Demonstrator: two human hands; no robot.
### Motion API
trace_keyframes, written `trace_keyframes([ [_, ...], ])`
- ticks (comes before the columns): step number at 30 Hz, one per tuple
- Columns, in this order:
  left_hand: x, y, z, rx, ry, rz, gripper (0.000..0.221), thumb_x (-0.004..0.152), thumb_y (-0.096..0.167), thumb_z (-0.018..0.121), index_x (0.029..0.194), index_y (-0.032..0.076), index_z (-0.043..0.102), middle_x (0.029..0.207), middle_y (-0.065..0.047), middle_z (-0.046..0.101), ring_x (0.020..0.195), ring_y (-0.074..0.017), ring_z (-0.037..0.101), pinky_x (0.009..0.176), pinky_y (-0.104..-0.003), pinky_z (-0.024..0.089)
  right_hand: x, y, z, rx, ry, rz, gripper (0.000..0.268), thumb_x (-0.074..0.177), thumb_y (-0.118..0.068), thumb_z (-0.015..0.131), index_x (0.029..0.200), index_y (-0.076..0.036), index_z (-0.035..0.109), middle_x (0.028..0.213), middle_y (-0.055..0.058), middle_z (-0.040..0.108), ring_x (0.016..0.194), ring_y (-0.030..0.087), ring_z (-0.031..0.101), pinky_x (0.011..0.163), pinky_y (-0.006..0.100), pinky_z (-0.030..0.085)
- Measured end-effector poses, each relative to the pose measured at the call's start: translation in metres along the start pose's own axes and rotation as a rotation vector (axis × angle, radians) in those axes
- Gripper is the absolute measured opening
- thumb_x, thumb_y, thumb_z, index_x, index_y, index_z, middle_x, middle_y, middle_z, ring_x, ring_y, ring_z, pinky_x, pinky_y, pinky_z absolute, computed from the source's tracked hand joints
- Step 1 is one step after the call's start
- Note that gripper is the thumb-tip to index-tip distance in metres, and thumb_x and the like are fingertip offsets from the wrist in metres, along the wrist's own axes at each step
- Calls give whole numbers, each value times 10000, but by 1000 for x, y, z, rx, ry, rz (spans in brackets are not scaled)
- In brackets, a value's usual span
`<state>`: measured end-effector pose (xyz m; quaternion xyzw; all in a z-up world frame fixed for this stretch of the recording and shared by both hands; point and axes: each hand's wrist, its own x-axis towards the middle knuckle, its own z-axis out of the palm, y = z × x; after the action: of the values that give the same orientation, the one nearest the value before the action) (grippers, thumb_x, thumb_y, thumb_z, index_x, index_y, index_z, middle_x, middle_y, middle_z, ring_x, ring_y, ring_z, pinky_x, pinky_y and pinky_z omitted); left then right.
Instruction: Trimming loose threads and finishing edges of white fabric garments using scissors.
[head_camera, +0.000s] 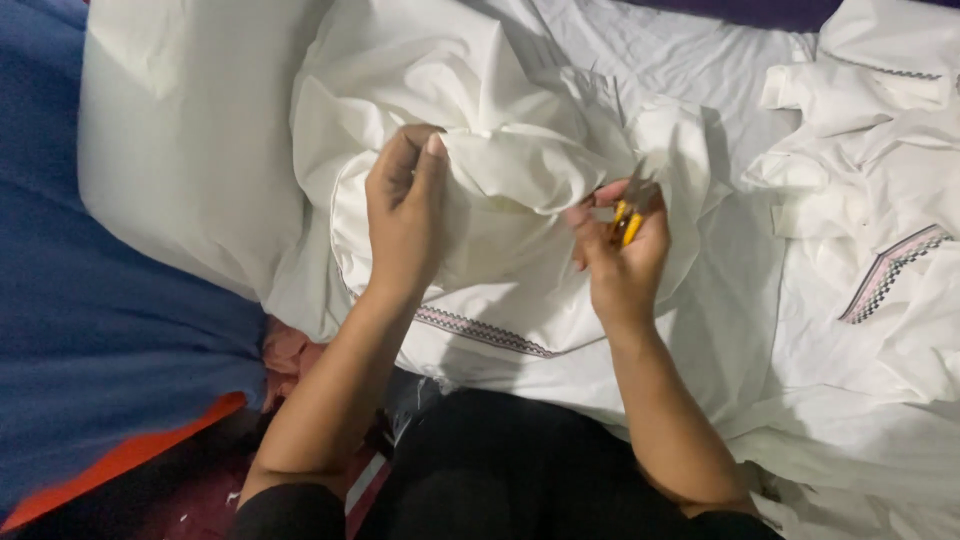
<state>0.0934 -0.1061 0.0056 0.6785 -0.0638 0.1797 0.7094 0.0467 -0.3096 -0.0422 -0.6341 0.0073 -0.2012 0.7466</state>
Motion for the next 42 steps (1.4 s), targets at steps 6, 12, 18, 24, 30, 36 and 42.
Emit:
trace_keyframes([
  [6,-8,28,20,-224,-125,-178,171,1054,202,579,971,87,675,743,20,567,723,-71,547,674,-238,493,2,-12,46,-546,117,64,527,868,-118,853,1244,-33,494,1183,213,628,1067,396,664,855,455,585],
  [12,2,10,-10,-336,-174,-276,177,1032,194,604,959,44,662,697,-33,589,615,-106,611,585,-244,517,16,-10,31,-222,106,-49,95,1012,-39,519,960,-98,468,1120,127,739,440,79,494,432,220,438],
  [18,7,11,-20,-318,-186,-238,200,1030,222,621,956,43,670,682,-28,609,611,-86,619,597,-228,527,9,3,26,-44,-187,-20,879,666,-243,1004,1333,-115,446,1289,78,648,932,80,636,724,175,541],
  [24,15,30,-39,37,-210,52,209,1021,185,698,883,28,711,579,-32,578,530,-81,499,552,-232,450,24,4,14,207,12,224,235,897,-79,633,1126,-68,584,777,36,605,470,91,502,336,205,417],
  [30,12,33,-32,612,98,653,109,1030,169,716,1016,62,700,681,-70,510,575,-277,522,574,-373,471,18,-42,19,345,-26,197,306,860,-145,761,1108,-30,623,701,70,603,415,105,505,269,230,401],
  [36,-24,60,-24,677,-98,846,390,890,352,832,1178,108,736,972,-121,589,839,-325,581,784,-440,507,24,-30,14,133,-182,19,255,864,-94,735,1089,-32,632,806,41,619,629,74,576,473,222,499],
  [42,-28,22,-15,499,-258,453,136,836,52,785,970,71,774,863,-139,729,851,-386,696,769,-455,525,20,-50,20,76,-187,62,365,792,-152,854,1056,-22,640,688,18,584,490,63,546,373,188,442],
])
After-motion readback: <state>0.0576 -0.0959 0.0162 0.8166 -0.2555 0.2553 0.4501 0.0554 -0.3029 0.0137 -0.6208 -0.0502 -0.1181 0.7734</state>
